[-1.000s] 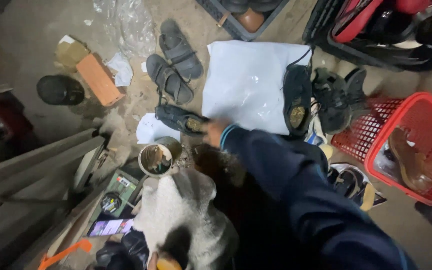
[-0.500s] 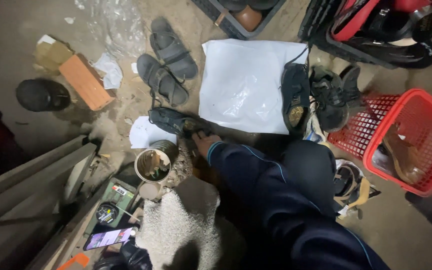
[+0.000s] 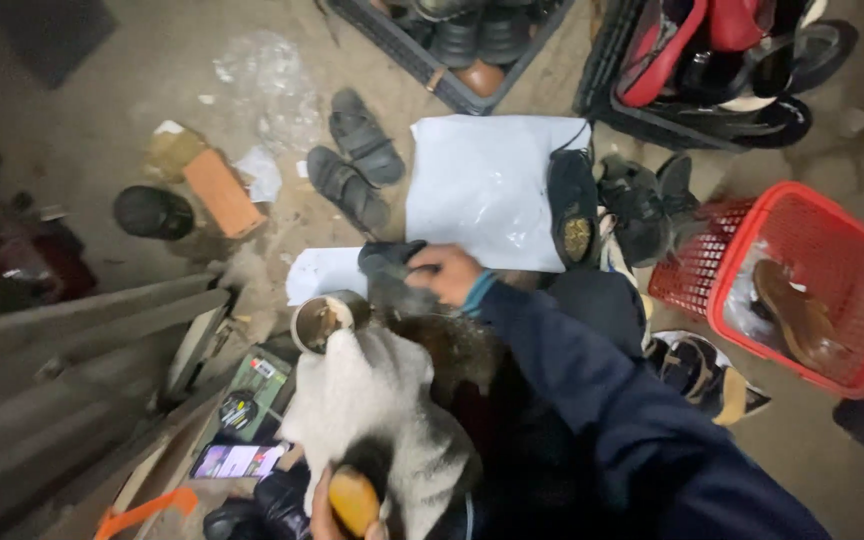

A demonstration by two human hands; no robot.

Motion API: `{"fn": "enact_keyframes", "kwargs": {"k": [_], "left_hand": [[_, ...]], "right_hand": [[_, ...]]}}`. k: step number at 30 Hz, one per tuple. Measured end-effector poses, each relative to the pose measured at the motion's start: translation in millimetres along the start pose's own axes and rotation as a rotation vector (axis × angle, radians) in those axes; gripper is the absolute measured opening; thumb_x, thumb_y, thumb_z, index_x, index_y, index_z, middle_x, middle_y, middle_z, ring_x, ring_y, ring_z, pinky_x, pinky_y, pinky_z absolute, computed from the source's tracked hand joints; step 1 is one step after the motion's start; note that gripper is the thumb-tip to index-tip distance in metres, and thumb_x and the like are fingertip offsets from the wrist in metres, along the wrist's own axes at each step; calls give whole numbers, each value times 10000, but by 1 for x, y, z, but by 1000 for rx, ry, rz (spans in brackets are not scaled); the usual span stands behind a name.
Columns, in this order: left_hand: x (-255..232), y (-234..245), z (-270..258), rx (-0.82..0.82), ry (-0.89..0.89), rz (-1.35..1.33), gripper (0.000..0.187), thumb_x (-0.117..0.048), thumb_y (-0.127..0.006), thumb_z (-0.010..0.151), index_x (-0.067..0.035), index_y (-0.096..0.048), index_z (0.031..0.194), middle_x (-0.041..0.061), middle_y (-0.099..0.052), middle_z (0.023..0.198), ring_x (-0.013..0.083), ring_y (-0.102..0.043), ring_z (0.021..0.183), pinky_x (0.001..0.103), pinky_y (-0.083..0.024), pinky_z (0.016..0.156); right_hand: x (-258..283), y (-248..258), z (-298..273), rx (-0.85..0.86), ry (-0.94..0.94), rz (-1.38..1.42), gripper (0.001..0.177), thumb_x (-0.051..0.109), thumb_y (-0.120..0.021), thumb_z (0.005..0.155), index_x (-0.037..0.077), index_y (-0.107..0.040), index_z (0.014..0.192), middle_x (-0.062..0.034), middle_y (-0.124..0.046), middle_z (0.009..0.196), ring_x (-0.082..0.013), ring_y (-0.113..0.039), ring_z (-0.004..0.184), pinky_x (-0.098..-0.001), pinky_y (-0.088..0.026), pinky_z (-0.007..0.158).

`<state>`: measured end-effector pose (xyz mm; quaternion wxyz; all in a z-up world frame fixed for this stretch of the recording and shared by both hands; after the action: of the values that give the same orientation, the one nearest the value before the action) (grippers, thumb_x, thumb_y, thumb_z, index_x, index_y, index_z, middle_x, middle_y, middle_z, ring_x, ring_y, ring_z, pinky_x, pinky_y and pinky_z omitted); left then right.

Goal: The person is cleaning a pair of black shoes using a yellow brush. They hold the shoes in their left hand and scrub them with the brush in their right hand. The person works on different parts of the shoes, including the sides and soles, while sitting on the floor.

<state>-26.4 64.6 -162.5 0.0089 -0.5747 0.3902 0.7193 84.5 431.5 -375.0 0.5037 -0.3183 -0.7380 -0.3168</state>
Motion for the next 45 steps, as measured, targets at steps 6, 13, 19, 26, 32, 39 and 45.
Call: {"fn": "enact_keyframes", "kwargs": {"k": [6,13,19,26,32,39,45], "left_hand": [[-82,9,12,-34,-222,-97,655,-372,-585,893,65,-552,1380,244,-635,1354,330,-625,1275,358,-479,1112],[-127,14,41,177,477,-60,740,-191,-741,754,-136,-557,1469,44,-657,1330,174,-619,1150,348,-501,945],[-160,-55,66,423,168,-599,1017,-123,-696,835,-241,-98,1648,162,-591,1132,206,-534,553,325,-542,465],[-121,-92,68,392,239,-875,233,-155,-741,912,21,-624,1009,154,-508,508,168,-382,269,264,-280,240],[-110,-96,61,658,278,-1412,479,-467,-457,1038,-28,-628,1124,190,-715,822,114,-358,256,197,-291,227],[-81,-155,-3,1053,570,-1420,1016,-870,-287,893,49,-600,1194,335,-692,927,189,-411,277,263,-272,245],[-82,-120,15,641,519,-646,454,-315,-607,1012,84,-469,1180,232,-629,904,177,-479,385,234,-372,260]], "right_hand": [[142,53,-118,205,-551,436,263,221,-737,932,13,-703,1089,32,-272,645,-87,-231,506,-280,-218,464],[150,35,-177,191,-233,763,140,151,-640,1017,119,-507,985,35,-238,746,-81,-356,547,-271,-334,479],[227,28,-217,231,143,339,193,277,-616,1001,85,-613,998,-28,-436,551,-150,-525,474,-324,-514,517],[243,50,-245,-45,353,434,352,154,-744,925,-63,-691,1197,-122,-635,770,-177,-682,526,-363,-644,553],[228,81,-238,-173,240,534,440,329,-564,1013,-27,-707,1227,-147,-660,810,-243,-667,835,-466,-596,862],[219,-8,-216,272,106,1052,770,730,-401,975,93,-607,1356,-101,-675,926,-244,-698,733,-453,-659,641],[223,28,-204,235,383,1077,932,765,-385,954,-18,-482,1449,-344,-527,1453,-426,-525,1352,-564,-422,1143]]}}
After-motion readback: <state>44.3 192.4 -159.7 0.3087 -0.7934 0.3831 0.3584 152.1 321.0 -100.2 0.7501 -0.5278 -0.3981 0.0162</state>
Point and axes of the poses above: each hand's wrist, its own z-axis towards the middle knuckle, its own y-axis out of the back of the hand, x = y × z, the point moved 8 cm from there along z, towards the middle knuckle
